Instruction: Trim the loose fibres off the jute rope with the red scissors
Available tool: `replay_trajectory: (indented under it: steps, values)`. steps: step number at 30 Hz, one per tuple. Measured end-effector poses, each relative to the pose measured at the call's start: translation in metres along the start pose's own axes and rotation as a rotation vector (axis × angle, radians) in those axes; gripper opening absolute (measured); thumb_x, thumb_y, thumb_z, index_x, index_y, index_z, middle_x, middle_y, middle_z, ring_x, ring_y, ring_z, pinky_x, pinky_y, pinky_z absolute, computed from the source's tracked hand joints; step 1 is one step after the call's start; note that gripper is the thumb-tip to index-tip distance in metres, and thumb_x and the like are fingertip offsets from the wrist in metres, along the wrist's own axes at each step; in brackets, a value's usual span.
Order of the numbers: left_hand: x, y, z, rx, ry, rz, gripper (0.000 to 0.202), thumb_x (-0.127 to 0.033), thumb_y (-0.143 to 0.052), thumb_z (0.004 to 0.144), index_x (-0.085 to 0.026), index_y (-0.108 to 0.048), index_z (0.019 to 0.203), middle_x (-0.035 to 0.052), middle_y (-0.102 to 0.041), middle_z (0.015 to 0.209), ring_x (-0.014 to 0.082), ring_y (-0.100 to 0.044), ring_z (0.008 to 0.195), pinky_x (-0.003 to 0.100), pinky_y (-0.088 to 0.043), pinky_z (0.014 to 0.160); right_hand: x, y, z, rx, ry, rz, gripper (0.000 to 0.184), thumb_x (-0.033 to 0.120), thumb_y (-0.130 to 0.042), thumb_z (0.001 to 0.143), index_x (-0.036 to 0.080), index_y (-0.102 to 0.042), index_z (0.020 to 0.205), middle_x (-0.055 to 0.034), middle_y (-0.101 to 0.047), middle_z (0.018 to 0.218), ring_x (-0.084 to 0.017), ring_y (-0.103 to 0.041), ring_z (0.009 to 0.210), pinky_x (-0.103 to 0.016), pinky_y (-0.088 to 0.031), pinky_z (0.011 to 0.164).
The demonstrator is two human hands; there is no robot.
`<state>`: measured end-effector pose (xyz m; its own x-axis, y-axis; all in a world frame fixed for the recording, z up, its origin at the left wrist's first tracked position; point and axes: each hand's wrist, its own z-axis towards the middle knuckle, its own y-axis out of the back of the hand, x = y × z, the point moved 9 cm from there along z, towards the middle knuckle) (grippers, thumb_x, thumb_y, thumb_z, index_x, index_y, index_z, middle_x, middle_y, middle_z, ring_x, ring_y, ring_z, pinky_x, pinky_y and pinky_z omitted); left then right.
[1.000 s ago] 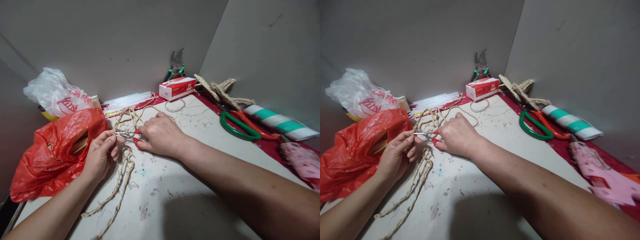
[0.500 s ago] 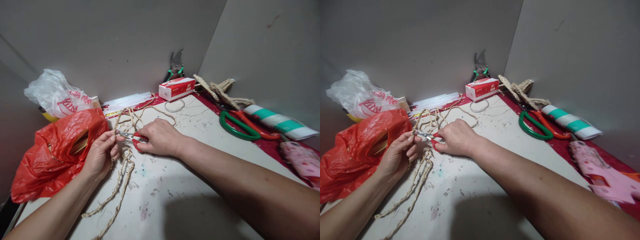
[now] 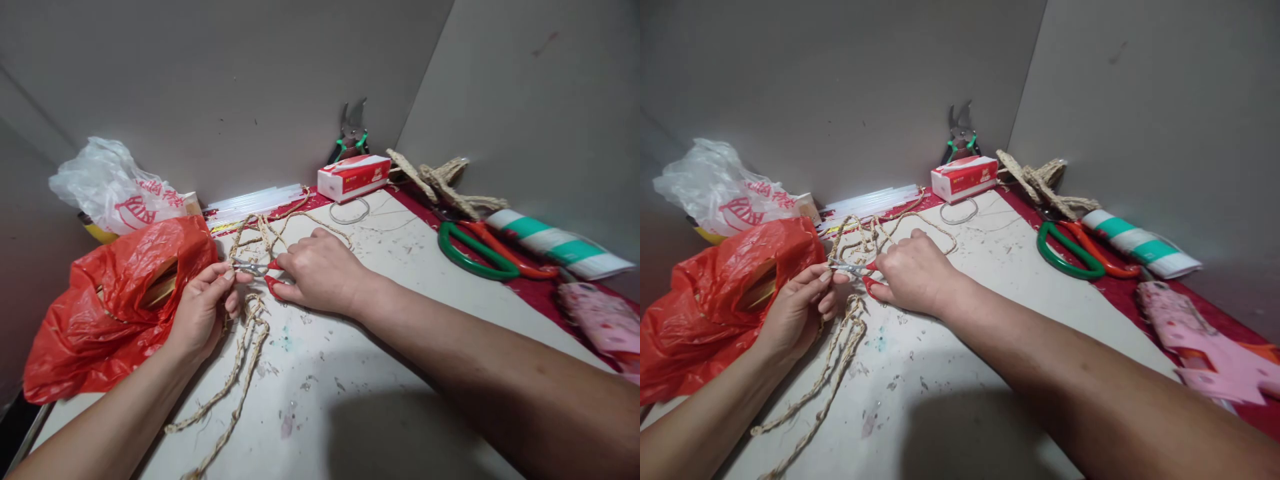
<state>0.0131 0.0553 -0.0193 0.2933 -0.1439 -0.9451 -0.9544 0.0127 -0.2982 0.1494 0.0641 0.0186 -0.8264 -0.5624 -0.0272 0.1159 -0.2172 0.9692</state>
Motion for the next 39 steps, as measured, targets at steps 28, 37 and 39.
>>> replay_trajectory:
  steps: [28, 37, 39]
  values:
    - [0.0000, 0.0018, 0.0012, -0.017, -0.009, 0.003, 0.022, -0.016, -0.071, 0.072, -0.014, -0.060, 0.091, 0.0053, -0.071, 0.079, 0.0043, -0.042, 0.042, 0.019, -0.034, 0.040, -0.0039, -0.0004, 0.0002, -0.027, 0.027, 0.046, 0.039, 0.051, -0.048, 0.081, 0.017, -0.068, 0.079, -0.0077, -0.070, 0.075, -0.021, -0.060, 0.072, -0.035, -0.030, 0.070]
    - [-0.0006, 0.0025, 0.0023, -0.021, -0.034, 0.044, 0.019, -0.018, -0.071, 0.072, -0.013, -0.059, 0.087, 0.0073, -0.072, 0.081, 0.0046, -0.044, 0.044, 0.018, -0.034, 0.041, 0.0025, -0.0045, 0.0013, 0.038, 0.039, -0.001, 0.031, 0.039, -0.047, 0.088, 0.018, -0.068, 0.078, -0.0072, -0.071, 0.076, -0.020, -0.061, 0.072, -0.036, -0.028, 0.072]
    - [-0.0007, 0.0021, 0.0024, -0.021, -0.033, 0.047, 0.019, -0.018, -0.071, 0.072, -0.012, -0.060, 0.087, 0.0069, -0.071, 0.081, 0.0045, -0.043, 0.043, 0.018, -0.034, 0.041, 0.0005, -0.0055, 0.0019, 0.058, 0.025, 0.019, 0.031, 0.037, -0.046, 0.089, 0.018, -0.068, 0.078, -0.0064, -0.072, 0.076, -0.019, -0.061, 0.071, -0.035, -0.028, 0.071]
